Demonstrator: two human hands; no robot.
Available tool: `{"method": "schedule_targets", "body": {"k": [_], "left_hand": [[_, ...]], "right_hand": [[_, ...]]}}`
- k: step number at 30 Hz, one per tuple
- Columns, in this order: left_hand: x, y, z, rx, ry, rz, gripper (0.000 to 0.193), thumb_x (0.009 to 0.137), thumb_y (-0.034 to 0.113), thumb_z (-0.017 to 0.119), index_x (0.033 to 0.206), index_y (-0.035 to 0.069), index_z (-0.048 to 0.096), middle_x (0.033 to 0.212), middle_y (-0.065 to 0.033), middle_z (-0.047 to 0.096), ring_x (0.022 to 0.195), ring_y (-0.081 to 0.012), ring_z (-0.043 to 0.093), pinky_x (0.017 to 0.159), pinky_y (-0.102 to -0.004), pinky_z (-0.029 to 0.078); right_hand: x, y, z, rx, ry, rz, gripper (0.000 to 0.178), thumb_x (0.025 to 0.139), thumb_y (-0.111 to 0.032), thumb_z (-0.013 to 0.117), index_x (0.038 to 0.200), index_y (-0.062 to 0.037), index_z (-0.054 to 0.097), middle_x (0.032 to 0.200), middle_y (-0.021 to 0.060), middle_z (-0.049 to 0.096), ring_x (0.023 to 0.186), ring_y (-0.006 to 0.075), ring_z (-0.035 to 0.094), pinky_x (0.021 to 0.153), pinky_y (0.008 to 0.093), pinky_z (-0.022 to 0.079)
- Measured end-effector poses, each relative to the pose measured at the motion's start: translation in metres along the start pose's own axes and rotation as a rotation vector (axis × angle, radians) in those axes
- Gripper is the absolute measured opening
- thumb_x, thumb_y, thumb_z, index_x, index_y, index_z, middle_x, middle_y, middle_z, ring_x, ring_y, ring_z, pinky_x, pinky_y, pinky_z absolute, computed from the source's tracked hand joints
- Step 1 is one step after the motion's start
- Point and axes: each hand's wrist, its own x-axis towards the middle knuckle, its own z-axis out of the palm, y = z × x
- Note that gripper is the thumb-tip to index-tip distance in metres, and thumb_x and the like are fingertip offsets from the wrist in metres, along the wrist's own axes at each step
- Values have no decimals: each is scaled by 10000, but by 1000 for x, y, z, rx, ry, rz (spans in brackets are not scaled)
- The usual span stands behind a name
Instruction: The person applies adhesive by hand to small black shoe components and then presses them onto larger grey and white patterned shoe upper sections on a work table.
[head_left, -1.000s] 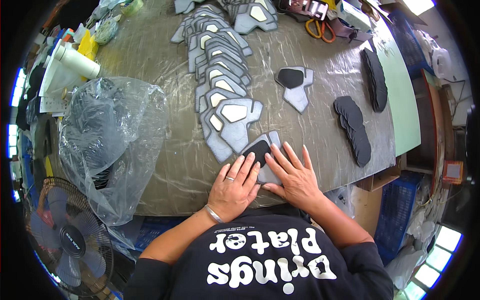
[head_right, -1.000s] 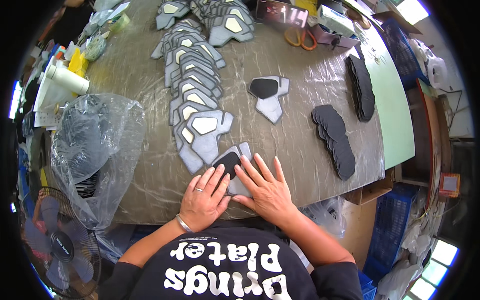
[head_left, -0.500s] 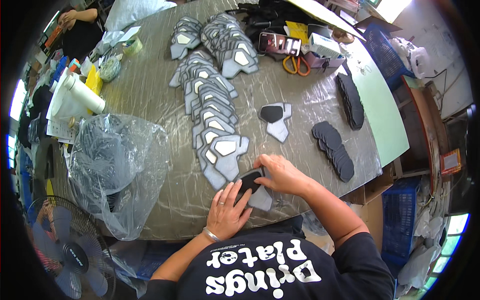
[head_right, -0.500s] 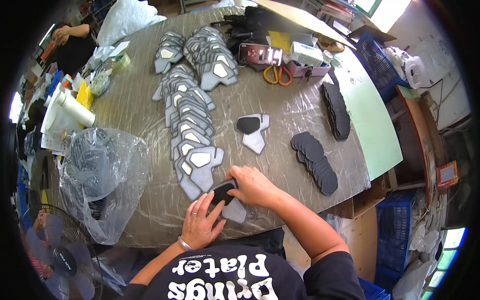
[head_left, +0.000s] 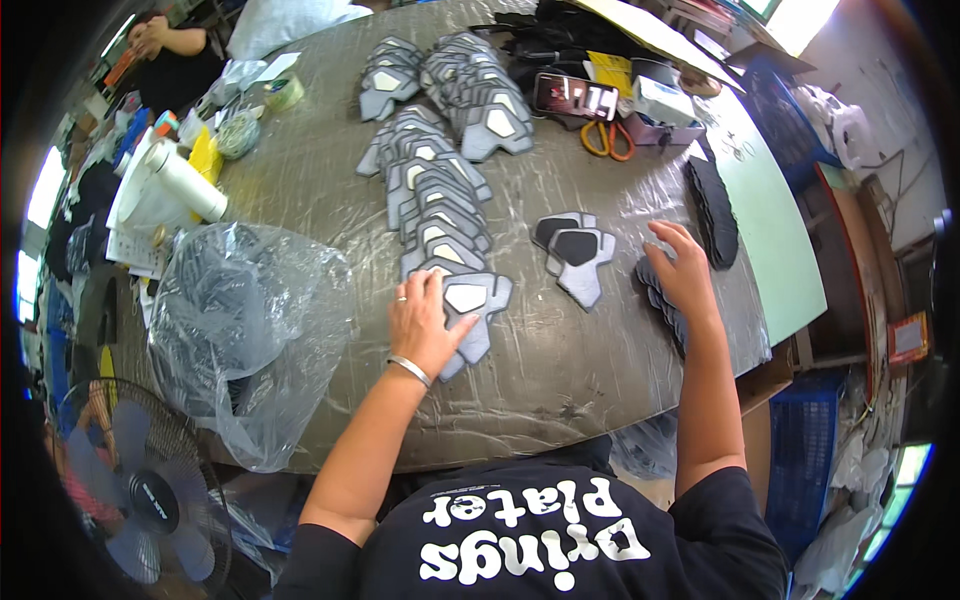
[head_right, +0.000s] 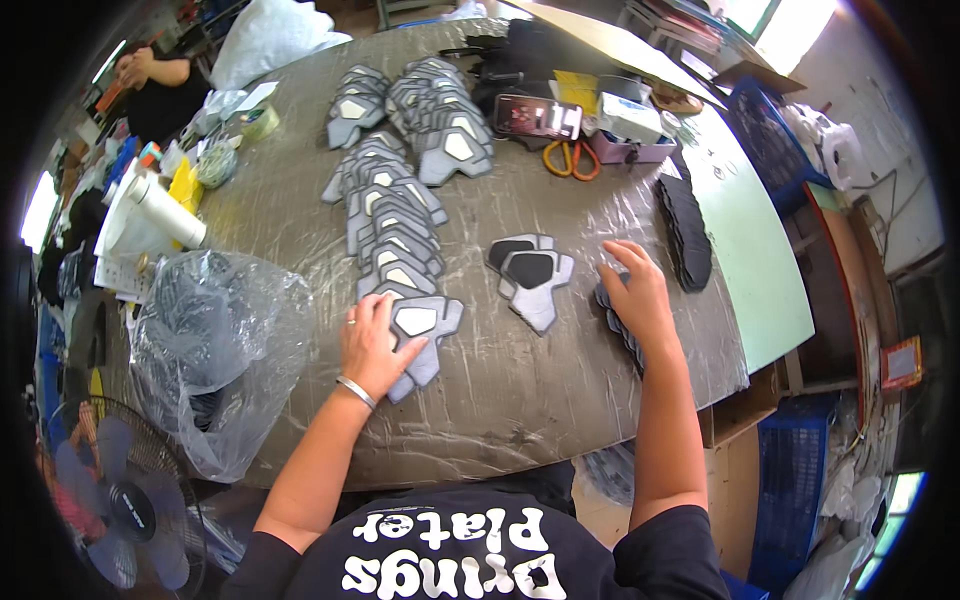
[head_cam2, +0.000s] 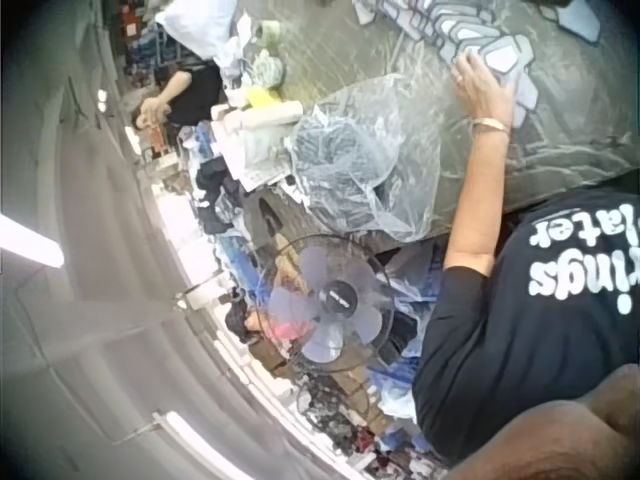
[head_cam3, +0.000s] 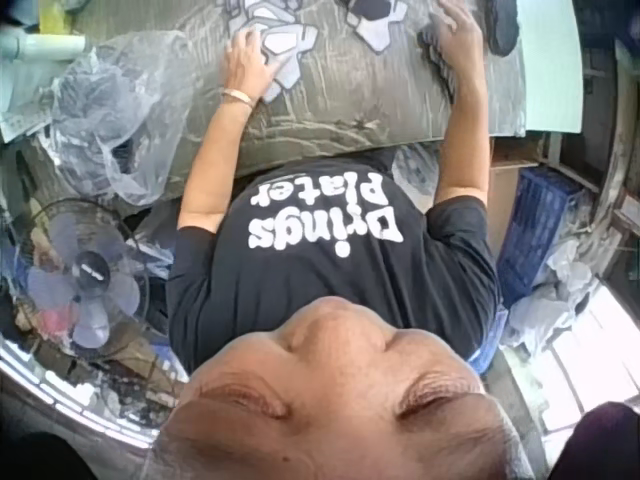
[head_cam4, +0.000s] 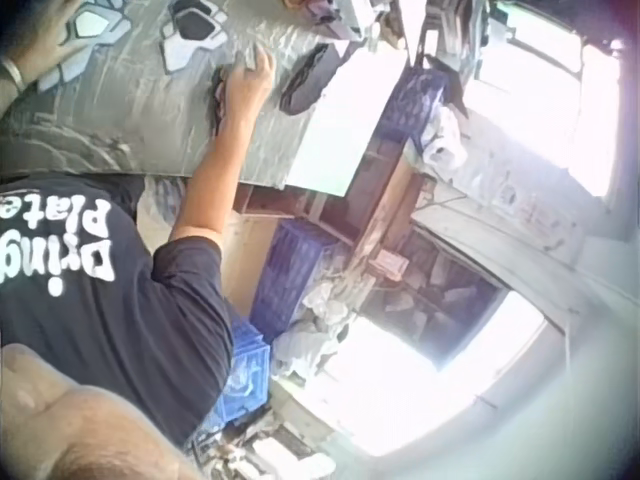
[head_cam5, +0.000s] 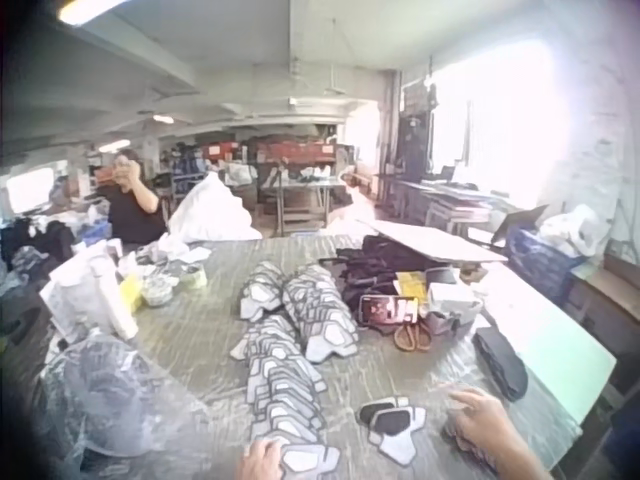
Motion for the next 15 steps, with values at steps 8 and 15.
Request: {"method": "schedule_targets", "body": {"k": [8,15], "left_hand": [[-14,8,-7,-619,-36,-44,341,803,-19,710,1118,21,585,915,-78,670,791,-153,652,701,-277,521],[-45,22,-16,-366,-312,-253,395,770,106,772,1114,8,603,969,-99,624,810,-185,618,725,-318,502]], "right_hand": [[-87,66,-45,12,240,291,213,866,-62,651,1065,-4,701,956,116,690,824,184,674,711,287,540],[-70,29,-26,-318,-83,169,304,813,-303,744,1009,-71,734,1022,94,665,965,295,641,825,381,515]]}}
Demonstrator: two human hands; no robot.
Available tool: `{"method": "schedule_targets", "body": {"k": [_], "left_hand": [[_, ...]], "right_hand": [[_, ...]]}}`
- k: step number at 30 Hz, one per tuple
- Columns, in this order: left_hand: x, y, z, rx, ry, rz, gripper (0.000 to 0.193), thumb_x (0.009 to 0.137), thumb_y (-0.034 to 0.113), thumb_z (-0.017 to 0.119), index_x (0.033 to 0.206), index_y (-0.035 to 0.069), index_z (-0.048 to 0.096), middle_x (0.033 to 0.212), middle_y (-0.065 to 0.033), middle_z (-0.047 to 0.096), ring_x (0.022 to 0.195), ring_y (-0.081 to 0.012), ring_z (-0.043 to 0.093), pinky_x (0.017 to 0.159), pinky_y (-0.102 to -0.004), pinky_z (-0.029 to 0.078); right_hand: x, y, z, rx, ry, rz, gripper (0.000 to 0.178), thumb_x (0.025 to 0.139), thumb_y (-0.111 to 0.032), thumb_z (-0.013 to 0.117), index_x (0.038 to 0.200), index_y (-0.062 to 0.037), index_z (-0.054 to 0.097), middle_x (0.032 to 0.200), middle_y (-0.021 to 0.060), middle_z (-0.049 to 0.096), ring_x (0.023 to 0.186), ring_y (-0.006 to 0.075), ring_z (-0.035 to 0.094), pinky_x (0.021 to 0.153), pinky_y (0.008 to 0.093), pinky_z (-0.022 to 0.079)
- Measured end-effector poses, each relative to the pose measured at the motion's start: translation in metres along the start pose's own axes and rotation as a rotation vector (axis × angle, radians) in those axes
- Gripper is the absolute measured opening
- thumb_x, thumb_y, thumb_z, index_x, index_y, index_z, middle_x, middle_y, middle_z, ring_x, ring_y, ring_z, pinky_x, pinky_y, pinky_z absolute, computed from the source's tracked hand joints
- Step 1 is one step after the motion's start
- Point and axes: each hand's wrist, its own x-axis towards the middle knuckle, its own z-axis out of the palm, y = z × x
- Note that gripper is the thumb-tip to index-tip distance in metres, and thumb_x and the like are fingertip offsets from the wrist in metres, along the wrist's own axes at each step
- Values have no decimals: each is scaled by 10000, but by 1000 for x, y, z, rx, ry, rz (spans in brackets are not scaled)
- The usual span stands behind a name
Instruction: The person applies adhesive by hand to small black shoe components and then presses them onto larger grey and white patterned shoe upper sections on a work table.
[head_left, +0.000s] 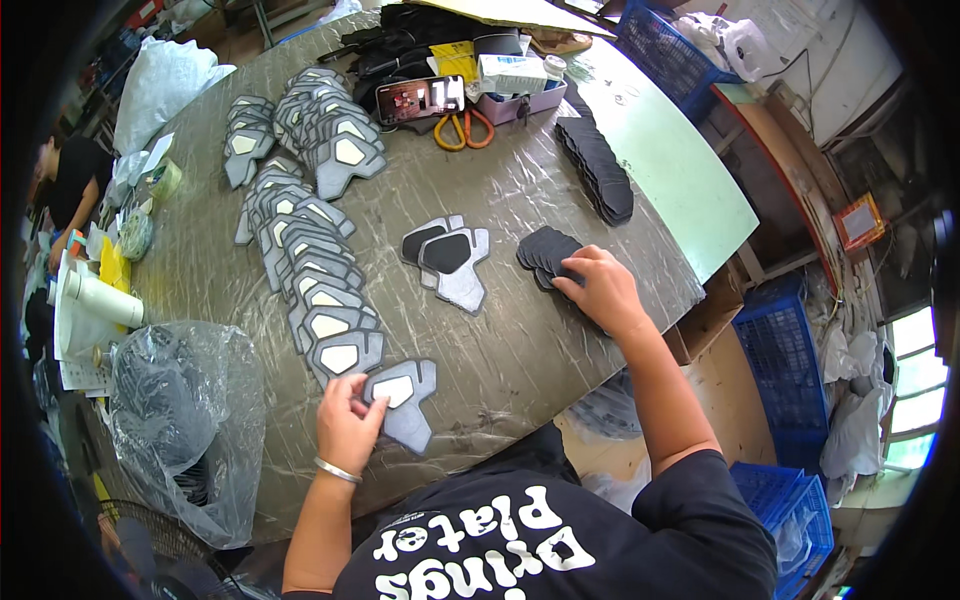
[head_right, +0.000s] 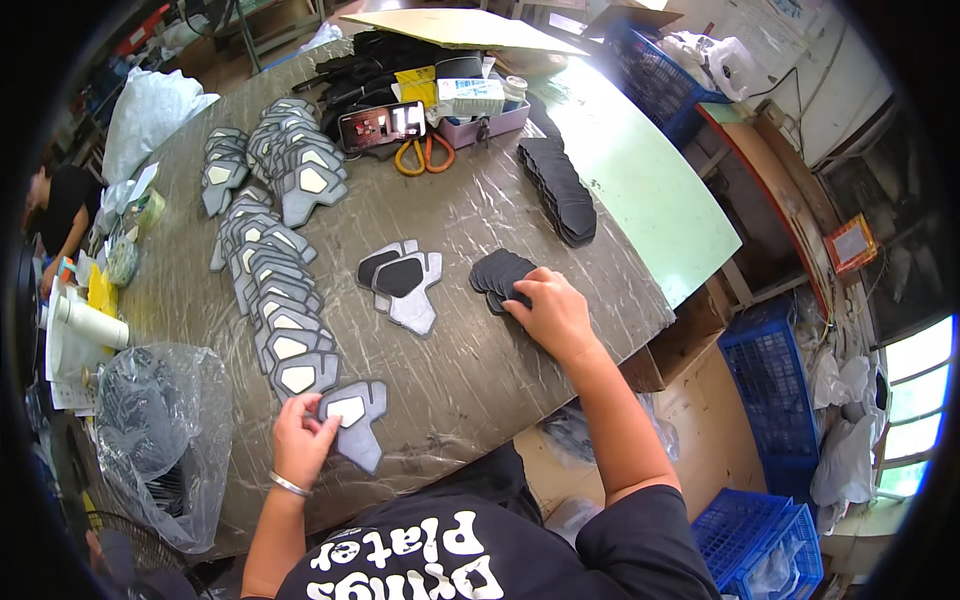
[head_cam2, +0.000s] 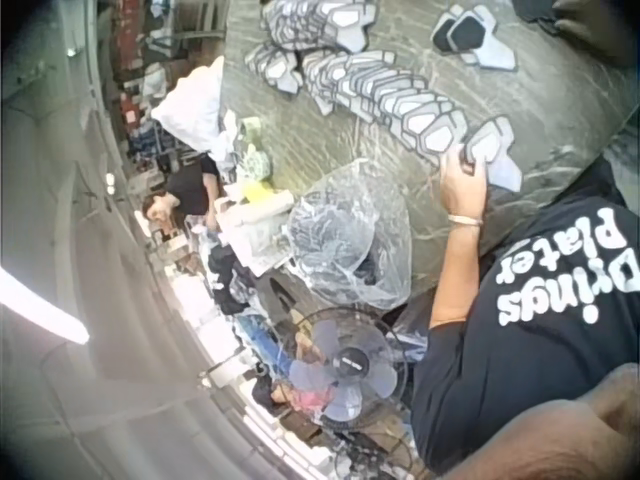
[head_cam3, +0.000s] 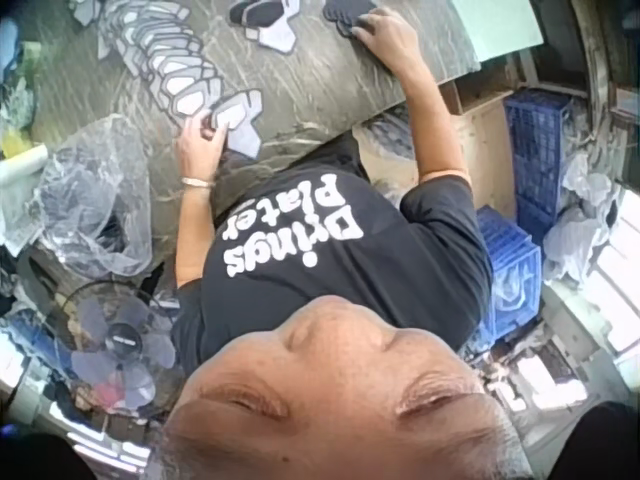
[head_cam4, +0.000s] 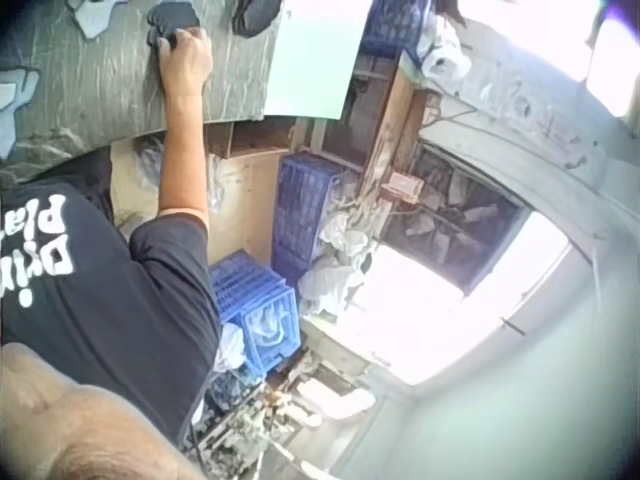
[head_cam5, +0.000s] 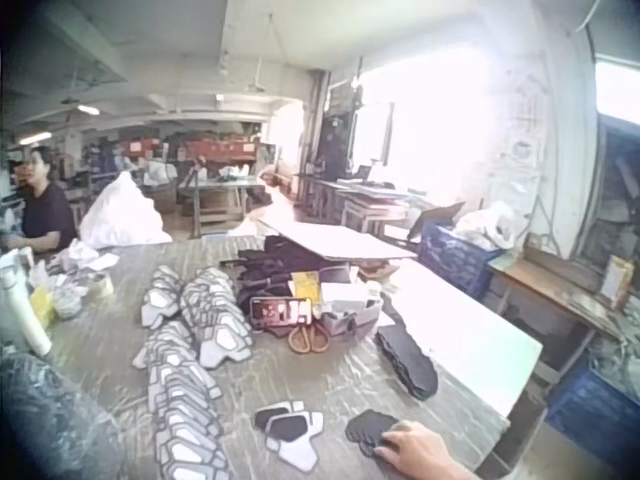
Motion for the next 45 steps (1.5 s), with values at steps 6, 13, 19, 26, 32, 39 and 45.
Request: {"method": "schedule_targets", "body": {"k": [6,13,19,26,32,39,45], "left_hand": [[-26,9,11,290,198,289,422,745,173,773,1109,36,610,1057,-144,565,983,-350,555,849,-432,454],[-29,18,28,225,186,417,364,750,129,760,1075,28,629,1074,-145,588,978,-343,569,855,-417,461],[-32,19,29,190,186,442,337,750,98,748,1058,23,635,1096,-147,601,981,-342,578,871,-417,460],[-30,24,26,170,180,502,333,751,66,731,1065,9,633,1107,-160,625,1002,-340,590,884,-418,461],[-29,23,27,-37,120,495,376,791,70,724,1146,-6,625,1102,-172,641,1003,-316,628,885,-366,493],[-31,46,35,-979,-67,-15,242,910,66,663,1124,-43,632,1061,-119,672,978,-174,647,852,-302,536],[-44,9,24,-1028,20,-267,109,924,52,650,991,-34,650,866,-70,698,768,-97,667,683,-232,552]], "right_hand": [[4,-8,-1,-66,-40,16,298,817,-327,727,966,-70,748,1012,83,676,938,282,655,808,386,527],[5,-4,19,-175,65,-54,183,829,-235,676,875,-75,750,879,72,685,804,283,673,758,404,543],[15,26,8,264,75,259,192,821,-168,641,847,3,725,734,168,696,652,240,686,667,330,547],[20,102,-5,1212,525,737,139,871,-118,630,849,19,642,803,98,666,647,164,652,603,291,580],[13,22,-18,684,516,386,116,889,-84,640,870,27,668,869,93,696,713,150,657,638,285,551],[-63,-149,36,311,259,-650,213,670,-72,759,870,-52,690,1005,73,690,722,181,672,612,294,519],[-83,-167,51,582,-126,-656,303,737,-58,772,1016,10,677,1130,153,658,785,215,684,693,298,556]]}}
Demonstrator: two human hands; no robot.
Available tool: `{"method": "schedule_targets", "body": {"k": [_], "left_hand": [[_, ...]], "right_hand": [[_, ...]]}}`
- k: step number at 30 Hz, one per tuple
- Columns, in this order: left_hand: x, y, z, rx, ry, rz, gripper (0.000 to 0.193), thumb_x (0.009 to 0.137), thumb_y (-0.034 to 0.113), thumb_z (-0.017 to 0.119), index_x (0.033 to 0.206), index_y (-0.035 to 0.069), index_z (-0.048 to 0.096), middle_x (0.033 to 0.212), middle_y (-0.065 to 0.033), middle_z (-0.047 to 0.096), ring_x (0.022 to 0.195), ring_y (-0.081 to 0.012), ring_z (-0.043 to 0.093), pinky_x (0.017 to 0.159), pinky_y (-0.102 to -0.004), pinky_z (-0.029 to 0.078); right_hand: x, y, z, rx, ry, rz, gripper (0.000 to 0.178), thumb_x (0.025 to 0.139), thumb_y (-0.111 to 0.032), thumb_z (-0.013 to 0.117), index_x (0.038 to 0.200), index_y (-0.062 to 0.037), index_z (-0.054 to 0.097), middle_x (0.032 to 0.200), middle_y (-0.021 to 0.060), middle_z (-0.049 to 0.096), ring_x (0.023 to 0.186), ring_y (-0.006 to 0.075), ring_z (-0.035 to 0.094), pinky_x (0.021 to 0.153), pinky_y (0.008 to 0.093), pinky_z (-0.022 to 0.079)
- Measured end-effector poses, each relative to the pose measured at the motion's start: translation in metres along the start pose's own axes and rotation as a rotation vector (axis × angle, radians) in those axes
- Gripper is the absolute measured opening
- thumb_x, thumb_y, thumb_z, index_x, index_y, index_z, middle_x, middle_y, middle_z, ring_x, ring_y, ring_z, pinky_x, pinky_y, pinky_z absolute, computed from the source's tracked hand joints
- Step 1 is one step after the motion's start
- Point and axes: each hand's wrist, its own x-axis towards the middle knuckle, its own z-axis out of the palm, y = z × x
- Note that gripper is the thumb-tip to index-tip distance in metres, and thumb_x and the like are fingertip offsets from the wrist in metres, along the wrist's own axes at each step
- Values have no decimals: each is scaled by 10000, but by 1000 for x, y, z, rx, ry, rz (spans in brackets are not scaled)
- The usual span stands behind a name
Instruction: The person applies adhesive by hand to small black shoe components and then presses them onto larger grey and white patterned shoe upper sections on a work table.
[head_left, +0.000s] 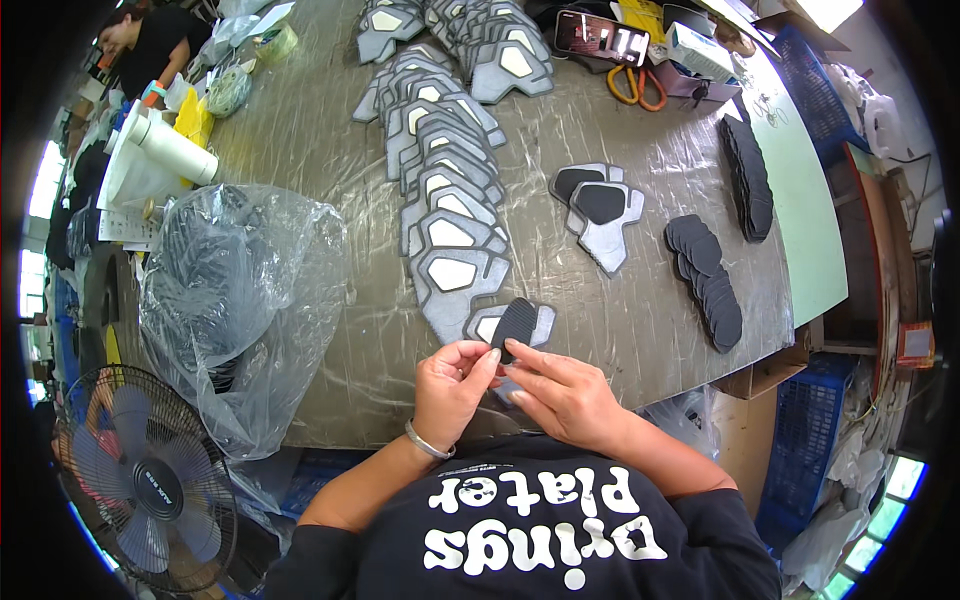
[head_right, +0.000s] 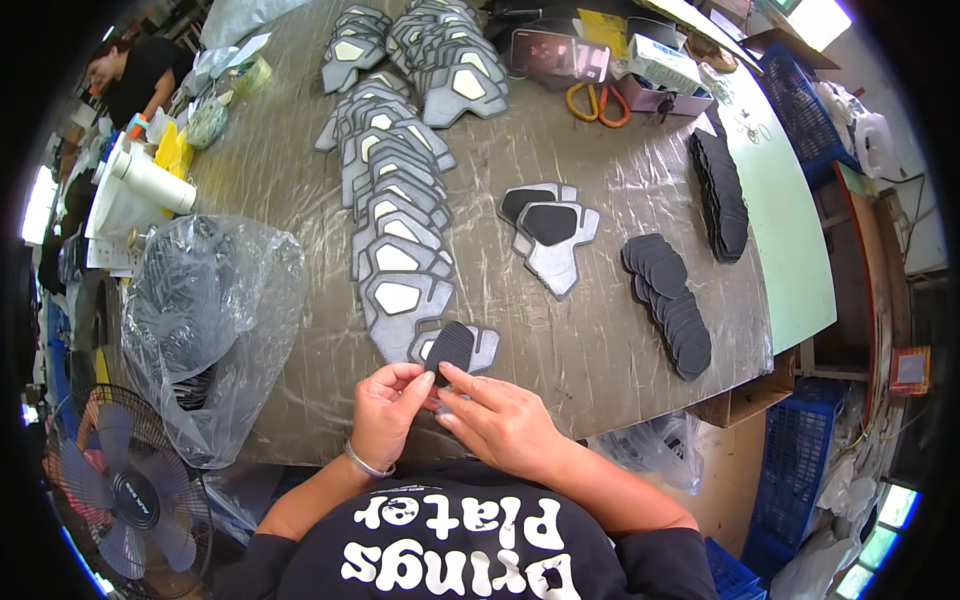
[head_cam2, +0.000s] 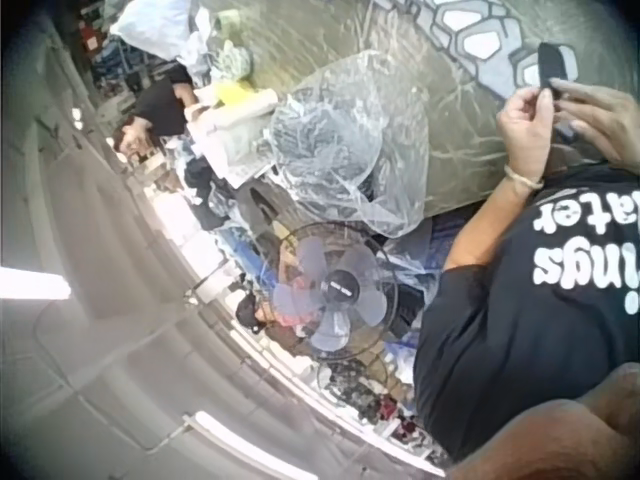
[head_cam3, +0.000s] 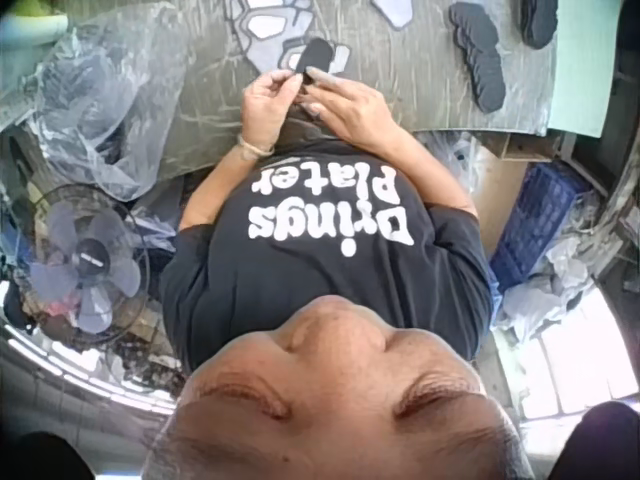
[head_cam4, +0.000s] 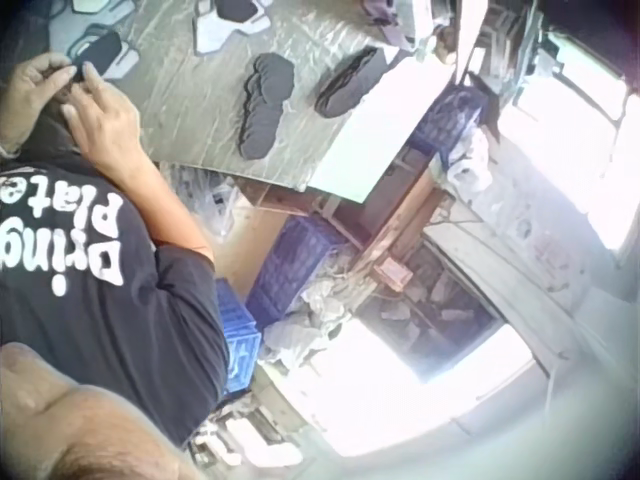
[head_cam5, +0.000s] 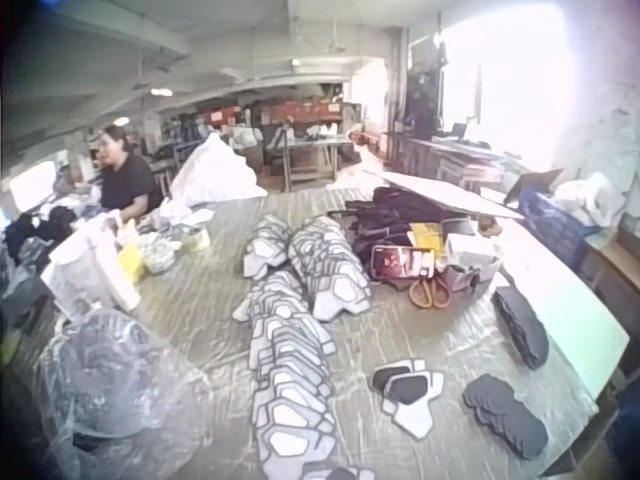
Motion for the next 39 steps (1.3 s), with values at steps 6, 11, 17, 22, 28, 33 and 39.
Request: {"method": "schedule_targets", "body": {"k": [6,11,17,22,28,33,39], "left_hand": [[-3,12,-29,317,-127,-70,128,913,72,655,994,-25,638,851,-48,689,772,-73,667,635,-205,511],[13,12,-34,415,-151,-11,118,925,77,636,1000,-11,614,831,-29,662,716,-80,645,602,-219,522],[22,14,-25,348,-44,-48,135,913,79,659,1000,-15,615,840,-30,653,697,-75,633,586,-216,517],[30,10,-21,391,58,25,253,876,47,700,1087,-4,570,842,-42,654,686,-61,608,587,-202,495],[32,8,-20,516,117,84,363,859,31,716,1155,3,507,829,-57,651,673,-53,585,594,-199,481],[32,7,-20,572,115,114,352,861,33,714,1143,-3,506,822,-60,653,671,-55,588,597,-202,486],[33,9,-17,683,116,136,354,855,28,713,1138,-10,503,808,-60,656,645,-53,588,595,-199,491]], "right_hand": [[0,20,-15,337,-38,721,257,790,-127,805,970,-2,670,855,65,639,671,87,569,578,246,473],[12,19,-16,485,-209,873,178,863,-139,737,827,23,672,673,-24,605,615,17,508,537,195,412],[22,27,-7,481,-257,982,285,913,-222,676,818,46,655,614,35,620,534,61,538,487,249,439],[31,30,-4,590,-313,1127,279,948,-208,629,840,49,633,599,49,614,475,87,560,441,255,436],[33,28,-1,540,-276,1116,279,950,-202,627,830,49,631,582,60,618,458,87,564,424,257,435],[32,27,3,500,-258,1098,267,943,-193,637,829,49,632,565,62,616,445,92,564,420,259,434],[33,26,5,469,-250,1090,258,940,-183,642,822,45,622,565,57,610,444,80,547,404,249,415]]}}
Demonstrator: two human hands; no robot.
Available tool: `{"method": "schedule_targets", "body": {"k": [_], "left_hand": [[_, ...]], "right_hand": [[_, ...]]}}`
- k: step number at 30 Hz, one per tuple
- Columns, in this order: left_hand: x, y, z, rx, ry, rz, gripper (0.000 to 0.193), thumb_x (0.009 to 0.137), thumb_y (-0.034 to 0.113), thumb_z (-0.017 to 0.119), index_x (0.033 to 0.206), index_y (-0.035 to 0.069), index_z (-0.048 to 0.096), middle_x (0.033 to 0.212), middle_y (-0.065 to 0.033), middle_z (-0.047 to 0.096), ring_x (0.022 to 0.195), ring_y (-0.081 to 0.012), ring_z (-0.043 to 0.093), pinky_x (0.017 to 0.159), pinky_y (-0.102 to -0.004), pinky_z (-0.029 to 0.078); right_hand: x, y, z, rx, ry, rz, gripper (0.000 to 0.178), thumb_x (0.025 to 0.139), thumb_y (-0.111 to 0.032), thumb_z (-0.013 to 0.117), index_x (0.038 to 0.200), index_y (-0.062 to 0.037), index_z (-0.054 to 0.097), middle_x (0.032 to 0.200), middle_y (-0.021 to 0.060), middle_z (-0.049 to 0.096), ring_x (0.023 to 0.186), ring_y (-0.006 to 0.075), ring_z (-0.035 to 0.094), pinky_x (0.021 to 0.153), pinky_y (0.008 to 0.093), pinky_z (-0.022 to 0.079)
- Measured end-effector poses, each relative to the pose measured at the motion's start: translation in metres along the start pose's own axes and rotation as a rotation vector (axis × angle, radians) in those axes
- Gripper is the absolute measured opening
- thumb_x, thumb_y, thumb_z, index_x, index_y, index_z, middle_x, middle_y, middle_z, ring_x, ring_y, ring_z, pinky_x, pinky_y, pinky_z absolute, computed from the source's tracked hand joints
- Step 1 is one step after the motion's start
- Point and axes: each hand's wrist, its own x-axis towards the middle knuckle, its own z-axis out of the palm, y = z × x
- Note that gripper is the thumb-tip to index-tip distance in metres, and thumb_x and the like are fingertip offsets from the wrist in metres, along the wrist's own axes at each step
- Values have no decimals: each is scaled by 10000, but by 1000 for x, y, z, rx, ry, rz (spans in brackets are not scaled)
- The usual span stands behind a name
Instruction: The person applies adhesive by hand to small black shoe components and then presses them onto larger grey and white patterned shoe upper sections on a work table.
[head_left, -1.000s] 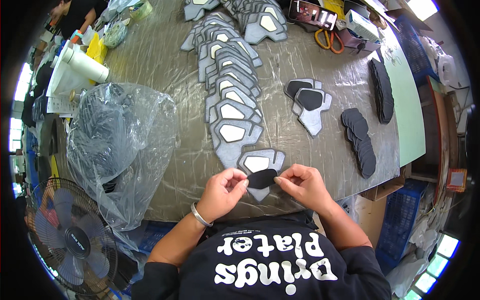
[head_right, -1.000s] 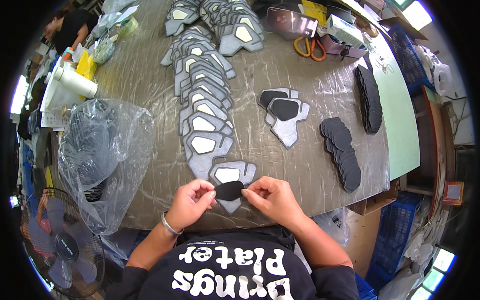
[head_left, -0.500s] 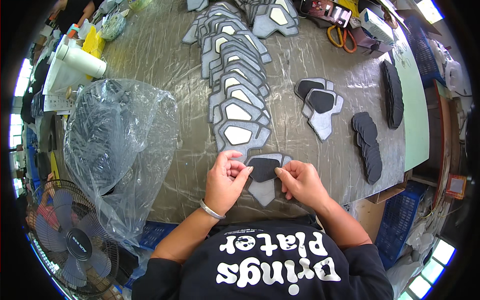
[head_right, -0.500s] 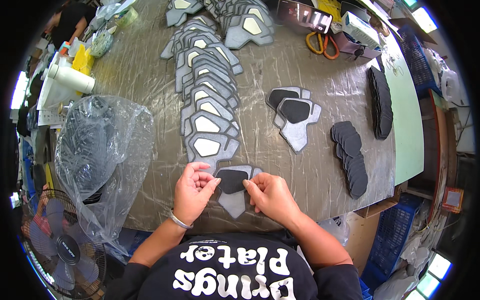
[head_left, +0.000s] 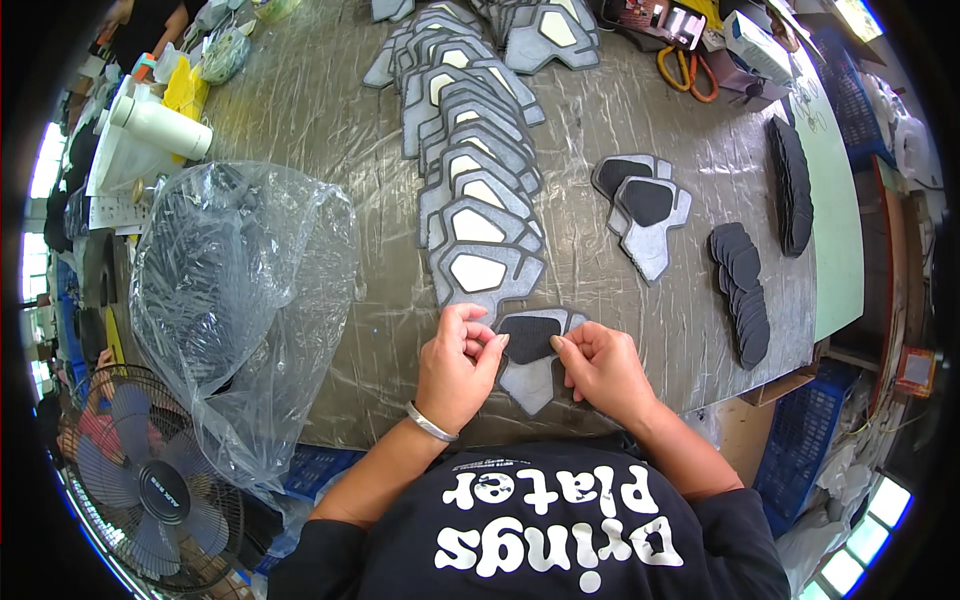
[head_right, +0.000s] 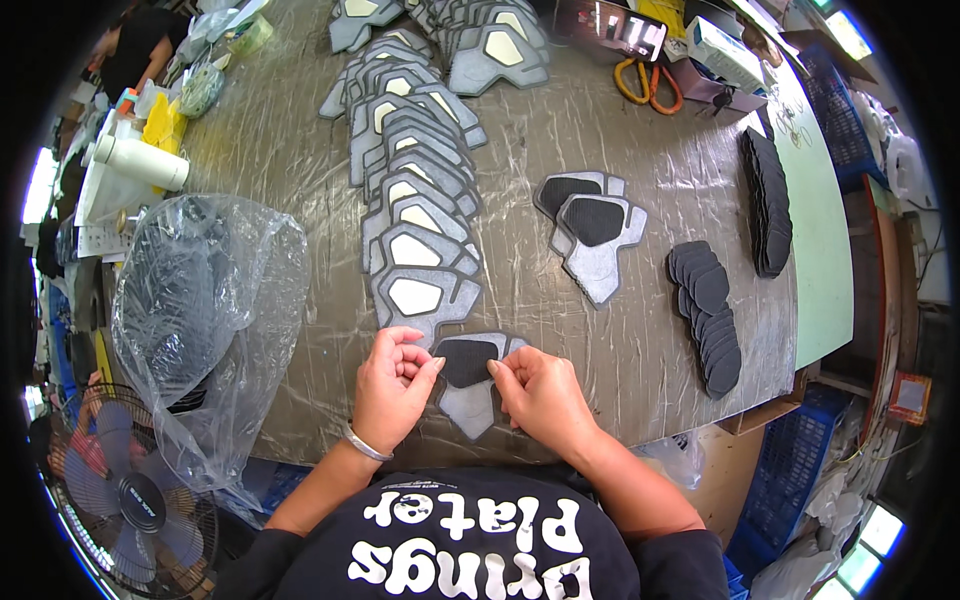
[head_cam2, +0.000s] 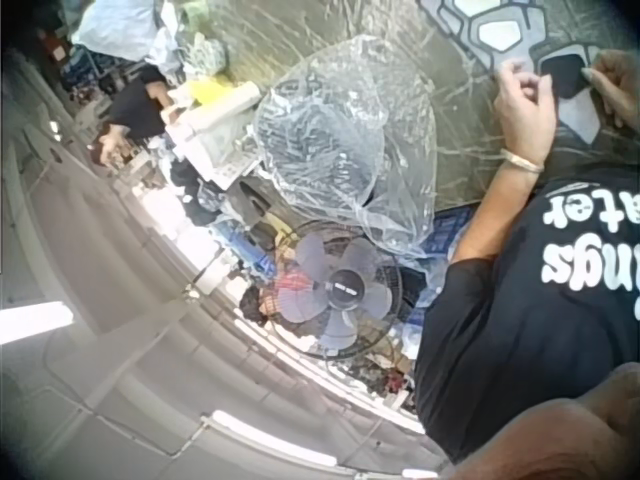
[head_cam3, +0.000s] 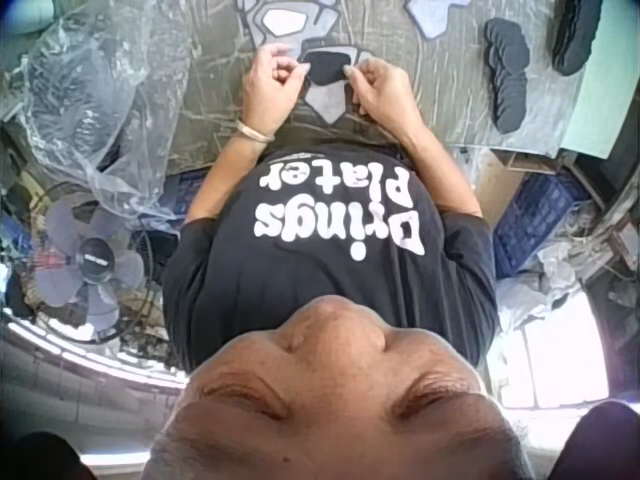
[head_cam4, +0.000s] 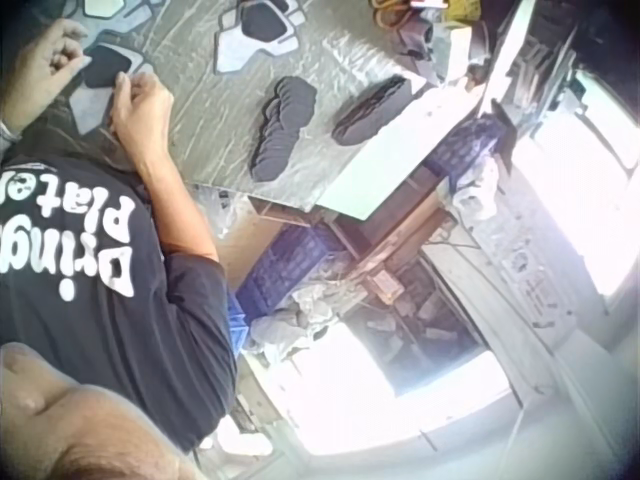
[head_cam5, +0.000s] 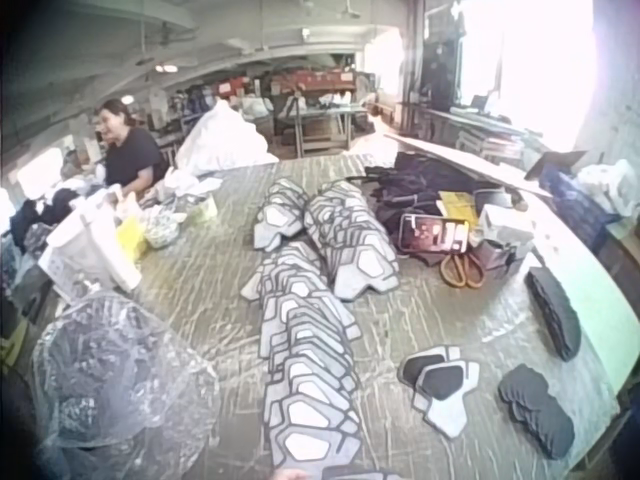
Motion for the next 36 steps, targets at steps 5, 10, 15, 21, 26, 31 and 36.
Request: {"method": "schedule_targets", "body": {"k": [5,10,15,21,26,31,36], "left_hand": [[-6,6,4,223,24,91,356,847,83,709,1129,7,505,845,-107,637,627,-199,622,592,-311,512],[-13,2,3,658,123,468,364,846,111,688,1177,21,567,1086,-135,602,885,-260,617,716,-361,508],[-18,-13,-3,886,-61,804,428,842,135,647,1257,41,606,1329,-101,562,1166,-278,563,935,-409,448],[-31,-6,2,841,-175,611,535,913,320,562,1360,27,529,1479,-104,441,1356,-289,415,1078,-475,338],[-35,-12,3,874,-172,567,671,894,425,571,1430,39,450,1519,-106,387,1405,-323,339,1113,-535,276],[-35,-13,5,893,-176,558,686,878,436,599,1436,66,450,1525,-94,379,1408,-325,330,1118,-548,257],[-35,-14,6,854,-151,565,698,871,392,615,1453,62,419,1541,-96,351,1423,-331,303,1127,-555,237]], "right_hand": [[2,10,6,-31,51,-52,253,934,-175,653,808,38,603,562,40,600,443,66,536,385,235,397],[2,14,8,-240,197,-247,283,904,-177,686,734,23,581,500,63,575,384,98,525,380,274,402],[-3,16,4,-434,297,-316,242,855,-213,733,761,-18,624,654,101,638,505,198,602,479,328,457],[-15,20,19,-778,129,-895,619,835,-377,703,1331,-46,538,1413,119,501,1328,279,457,1094,506,317],[-6,29,16,-929,33,-731,848,848,-592,584,1465,-50,372,1546,120,338,1432,258,314,1156,534,198],[-6,29,11,-995,87,-691,870,839,-607,587,1459,-34,375,1546,114,342,1433,262,311,1165,531,182],[-1,41,5,-761,304,-669,761,854,-381,692,1441,-6,385,1525,195,343,1437,329,290,1155,540,188]]}}
